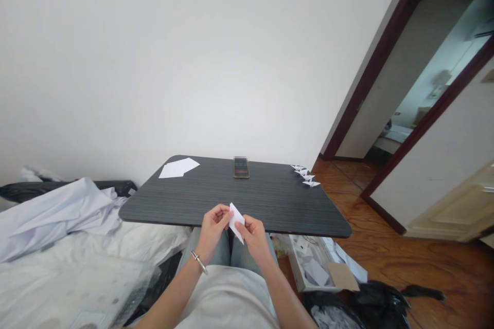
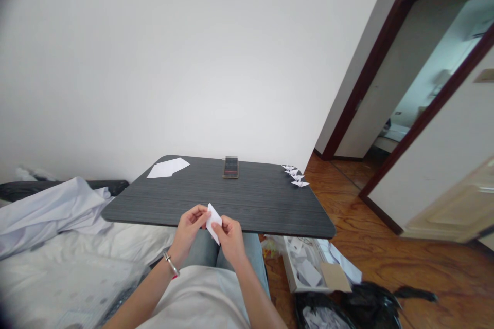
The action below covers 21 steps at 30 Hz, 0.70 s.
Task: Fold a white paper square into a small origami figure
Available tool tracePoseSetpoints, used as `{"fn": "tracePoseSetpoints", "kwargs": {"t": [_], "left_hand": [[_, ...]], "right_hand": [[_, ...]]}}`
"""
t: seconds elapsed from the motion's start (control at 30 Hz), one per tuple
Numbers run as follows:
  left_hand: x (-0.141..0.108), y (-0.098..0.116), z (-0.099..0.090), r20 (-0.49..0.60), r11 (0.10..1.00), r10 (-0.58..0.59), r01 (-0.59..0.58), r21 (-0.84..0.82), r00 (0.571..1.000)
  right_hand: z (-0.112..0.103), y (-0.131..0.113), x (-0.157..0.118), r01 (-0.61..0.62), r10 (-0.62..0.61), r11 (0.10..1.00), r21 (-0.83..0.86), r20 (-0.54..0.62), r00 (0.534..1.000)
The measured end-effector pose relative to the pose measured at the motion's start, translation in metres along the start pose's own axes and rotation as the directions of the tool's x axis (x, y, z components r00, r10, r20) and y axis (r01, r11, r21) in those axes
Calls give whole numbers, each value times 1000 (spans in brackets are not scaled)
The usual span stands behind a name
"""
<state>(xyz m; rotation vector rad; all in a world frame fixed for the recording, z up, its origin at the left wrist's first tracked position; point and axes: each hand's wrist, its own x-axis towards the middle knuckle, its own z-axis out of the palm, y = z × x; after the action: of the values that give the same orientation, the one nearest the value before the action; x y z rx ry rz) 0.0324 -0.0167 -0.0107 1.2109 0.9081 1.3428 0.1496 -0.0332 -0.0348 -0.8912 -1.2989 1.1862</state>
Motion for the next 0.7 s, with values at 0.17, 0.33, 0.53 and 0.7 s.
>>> {"fn": "tracePoseSetpoints", "kwargs": {"t": [0.17,0.33,0.53,0.7], "left_hand": [[0,-1,-2,45,999,-49,49,-11,998],[1,-2,-5,62,999,-49,50,-8,997],[1,0,-3,39,998,-52,51,29,998],[1,4,-3,-13,1000,-24,24,17,1000]], "right_hand": [[-3,3,0,-15,15,1000,-21,20,1000],[-4,5,1,-16,16,999,-50,10,1000],[-4,4,1,-38,36,997,-70,-29,999],[-6,0,2,-42,40,997,-66,-41,998]]}}
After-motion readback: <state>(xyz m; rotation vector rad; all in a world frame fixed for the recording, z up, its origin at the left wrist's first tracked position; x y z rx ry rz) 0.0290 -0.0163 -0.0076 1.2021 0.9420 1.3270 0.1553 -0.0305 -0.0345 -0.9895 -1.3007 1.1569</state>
